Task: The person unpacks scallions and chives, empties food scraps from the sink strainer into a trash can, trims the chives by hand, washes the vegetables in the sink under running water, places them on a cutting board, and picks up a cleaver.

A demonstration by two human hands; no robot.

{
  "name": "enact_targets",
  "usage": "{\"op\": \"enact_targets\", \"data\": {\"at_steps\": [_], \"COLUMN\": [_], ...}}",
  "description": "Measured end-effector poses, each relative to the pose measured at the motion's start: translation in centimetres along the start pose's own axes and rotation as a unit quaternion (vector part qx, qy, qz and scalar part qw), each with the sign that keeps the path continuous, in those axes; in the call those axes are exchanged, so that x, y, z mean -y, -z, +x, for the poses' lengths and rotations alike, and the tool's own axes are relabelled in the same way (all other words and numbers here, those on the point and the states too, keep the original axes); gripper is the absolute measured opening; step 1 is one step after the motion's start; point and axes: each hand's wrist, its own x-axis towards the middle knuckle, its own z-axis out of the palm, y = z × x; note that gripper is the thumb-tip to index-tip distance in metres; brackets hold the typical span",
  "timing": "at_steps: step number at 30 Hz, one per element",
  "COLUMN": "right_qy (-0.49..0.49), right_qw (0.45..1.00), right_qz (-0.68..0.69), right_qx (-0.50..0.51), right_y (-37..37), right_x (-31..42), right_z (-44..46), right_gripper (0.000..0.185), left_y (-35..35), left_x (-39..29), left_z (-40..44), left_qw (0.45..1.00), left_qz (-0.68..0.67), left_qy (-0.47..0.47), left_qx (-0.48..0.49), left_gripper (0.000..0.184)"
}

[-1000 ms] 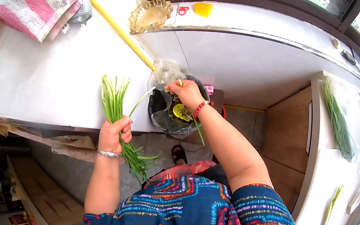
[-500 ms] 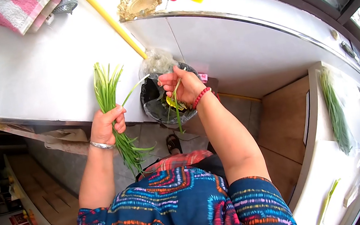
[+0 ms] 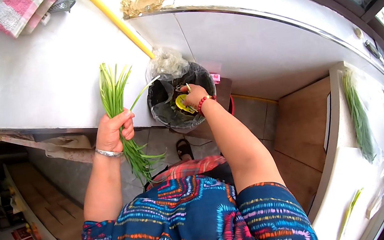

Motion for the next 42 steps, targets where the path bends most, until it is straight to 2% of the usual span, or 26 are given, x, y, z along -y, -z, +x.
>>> {"op": "enact_targets", "data": {"at_steps": [2, 3, 4, 5, 8, 14, 18, 20, 21, 22, 23, 25, 26, 27, 29, 30, 32, 33, 35, 37, 39, 42], "right_qy": [-0.105, -0.108, -0.148, -0.182, -0.137, -0.097, -0.092, -0.049, -0.046, -0.127, -0.195, -0.253, -0.209, -0.212, -0.155, -0.157, -0.125, -0.125, -0.093, -0.078, 0.009, 0.067], "right_qw": [0.981, 0.981, 0.936, 0.862, 0.793, 0.71, 0.702, 0.666, 0.666, 0.853, 0.953, 0.922, 0.911, 0.911, 0.801, 0.801, 0.73, 0.731, 0.698, 0.693, 0.743, 0.768], "right_qz": [0.161, 0.161, 0.311, 0.451, 0.562, 0.645, 0.653, 0.663, 0.663, 0.468, 0.229, 0.292, 0.346, 0.345, 0.55, 0.548, 0.624, 0.624, 0.654, 0.651, 0.603, 0.571], "right_qx": [0.006, 0.006, 0.076, 0.141, 0.19, 0.264, 0.267, 0.337, 0.338, 0.196, 0.033, 0.019, 0.079, 0.082, 0.181, 0.18, 0.248, 0.247, 0.277, 0.302, 0.291, 0.281], "right_y": [0.0, 0.7, 1.7, 2.6, 4.1, 5.4, 5.3, 5.2, 4.5, 3.4, 2.5, 1.8, 1.7, 1.6, 2.0, 2.4, 3.1, 3.3, 3.3, 2.9, 2.0, 1.5], "right_x": [0.9, 1.5, 2.5, 3.3, 5.6, 7.9, 8.7, 7.9, 7.2, 5.8, 4.5, 2.9, 2.3, 1.8, 2.7, 3.4, 5.0, 5.8, 7.1, 7.9, 9.1, 12.1], "right_z": [-1.1, -1.5, -1.7, -1.8, -2.8, -3.8, -4.5, -4.1, -3.3, -2.2, -1.6, -1.9, -2.1, -1.8, -2.4, -2.7, -3.3, -3.6, -4.1, -4.4, -5.3, -7.6], "right_gripper": [0.031, 0.031, 0.032, 0.034, 0.033, 0.038, 0.038, 0.039, 0.039, 0.038, 0.038, 0.037, 0.038, 0.038, 0.036, 0.036, 0.036, 0.036, 0.036, 0.035, 0.034, 0.033], "left_y": [0.1, 0.2, 0.3, 0.3, 0.4, 0.1, -0.3, -0.4, -0.4, -0.4, -0.6, -0.9, -1.0, -0.8, -0.2, 0.0, -0.2, -0.3, -0.6, -0.9, -0.9, -1.4], "left_x": [-0.1, -0.1, -0.2, -0.2, -0.1, -0.3, -0.6, -0.8, -0.7, -0.4, -0.2, -0.5, -0.6, -0.5, -0.3, -0.3, -0.4, -0.5, -0.6, -0.5, -0.4, -0.3], "left_z": [0.1, 0.0, 0.0, 0.0, 0.2, 0.4, 0.3, 0.3, 0.4, 0.4, 0.2, 0.3, 0.1, 0.1, 0.3, 0.5, 0.5, 0.5, 0.4, 0.4, 0.6, 0.7], "left_qw": [1.0, 1.0, 1.0, 1.0, 1.0, 1.0, 1.0, 1.0, 1.0, 1.0, 1.0, 1.0, 1.0, 1.0, 1.0, 1.0, 1.0, 1.0, 1.0, 1.0, 1.0, 0.999], "left_qz": [-0.003, -0.004, -0.007, -0.01, -0.011, -0.01, -0.005, -0.001, -0.003, -0.005, -0.002, -0.002, 0.008, 0.006, -0.001, -0.013, -0.017, -0.02, -0.015, -0.009, -0.015, -0.012], "left_qy": [0.008, 0.011, 0.007, 0.002, 0.002, 0.003, 0.001, -0.002, -0.003, -0.001, 0.001, 0.01, 0.007, 0.009, 0.009, 0.008, 0.01, 0.01, 0.012, 0.011, 0.008, 0.01], "left_qx": [0.002, 0.001, -0.007, -0.015, -0.011, -0.001, -0.002, -0.003, -0.002, -0.001, 0.002, 0.011, 0.005, 0.002, -0.003, -0.004, -0.001, 0.003, 0.003, 0.003, 0.023, 0.03], "left_gripper": [0.013, 0.013, 0.013, 0.013, 0.013, 0.014, 0.013, 0.013, 0.014, 0.014, 0.014, 0.014, 0.014, 0.014, 0.014, 0.013, 0.013, 0.013, 0.013, 0.013, 0.013, 0.014]}}
